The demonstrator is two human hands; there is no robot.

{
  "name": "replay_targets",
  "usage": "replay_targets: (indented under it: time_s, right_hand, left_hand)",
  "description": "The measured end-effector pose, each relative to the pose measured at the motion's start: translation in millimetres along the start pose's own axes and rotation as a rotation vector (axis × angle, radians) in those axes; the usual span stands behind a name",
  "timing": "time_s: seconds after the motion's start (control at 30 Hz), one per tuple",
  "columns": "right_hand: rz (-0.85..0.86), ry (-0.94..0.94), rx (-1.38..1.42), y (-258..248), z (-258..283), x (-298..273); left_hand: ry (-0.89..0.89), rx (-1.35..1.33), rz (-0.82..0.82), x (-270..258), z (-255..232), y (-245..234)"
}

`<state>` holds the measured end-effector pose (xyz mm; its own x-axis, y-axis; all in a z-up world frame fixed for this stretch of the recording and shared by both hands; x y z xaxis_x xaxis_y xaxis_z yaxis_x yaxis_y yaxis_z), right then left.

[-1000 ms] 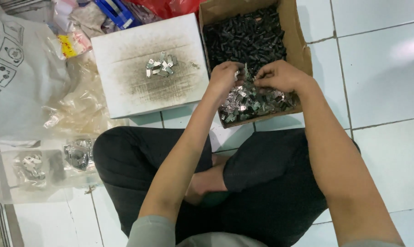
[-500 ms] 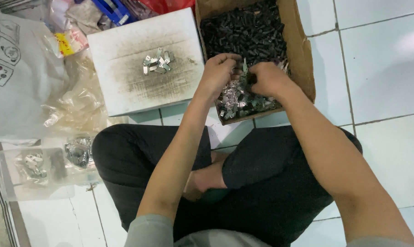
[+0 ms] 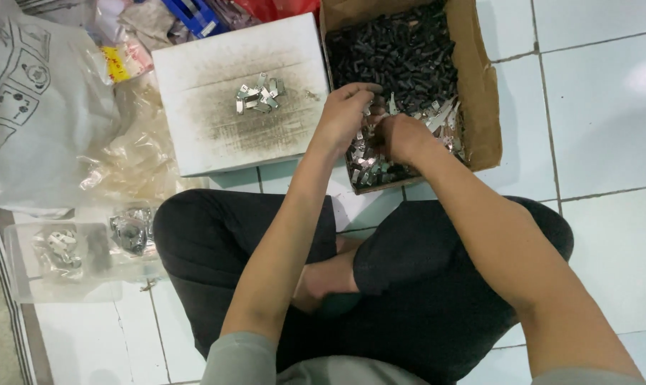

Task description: Sorting and packaging small metal hinges into a cardboard box and plastic bags.

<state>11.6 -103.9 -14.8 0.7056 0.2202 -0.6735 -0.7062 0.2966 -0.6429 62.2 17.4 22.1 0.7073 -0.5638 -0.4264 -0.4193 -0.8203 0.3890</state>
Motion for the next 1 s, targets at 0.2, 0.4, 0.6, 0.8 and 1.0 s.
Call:
replay_targets:
  time_s: [0.2,0.4,0.6,0.8,1.0]
  right_hand:
    - [0.121,0.064,0.381,-39.8,-41.7,-36.4]
    - [0.105,0.001,0.614,-75.2,-30.7,-85.4]
    - [0.088,-0.055,0.698,-78.4,-26.3,-81.9]
    - [0.048,0.002,0.574,-79.4,-32.7,-80.2]
    - [0.087,0.05,0.162,-35.6,7.4,-44.0]
  left_hand:
    - [0.01,0.089,0.002,-4.0,-0.2,0.3]
    - [-0.076,0.21,0.041,-3.0,6.7,3.8]
    - [-0.024,0.23,0.122,-1.2,17.9,23.7]
    - [0.047,0.242,0.005,6.8,17.9,8.6]
    - [-0.009,0.216,-0.028,14.7,22.8,-0.9]
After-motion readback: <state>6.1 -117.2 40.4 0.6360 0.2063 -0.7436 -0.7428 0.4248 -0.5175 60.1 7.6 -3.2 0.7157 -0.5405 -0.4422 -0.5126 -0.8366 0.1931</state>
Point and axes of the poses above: each hand's wrist, its own x-axis towards the middle knuckle, its own y-axis out of the palm, z = x × y, the point moved 4 cm from there along x, towards the middle knuckle, and after that the axes turned 14 degrees about z, right-handed, at the moved point
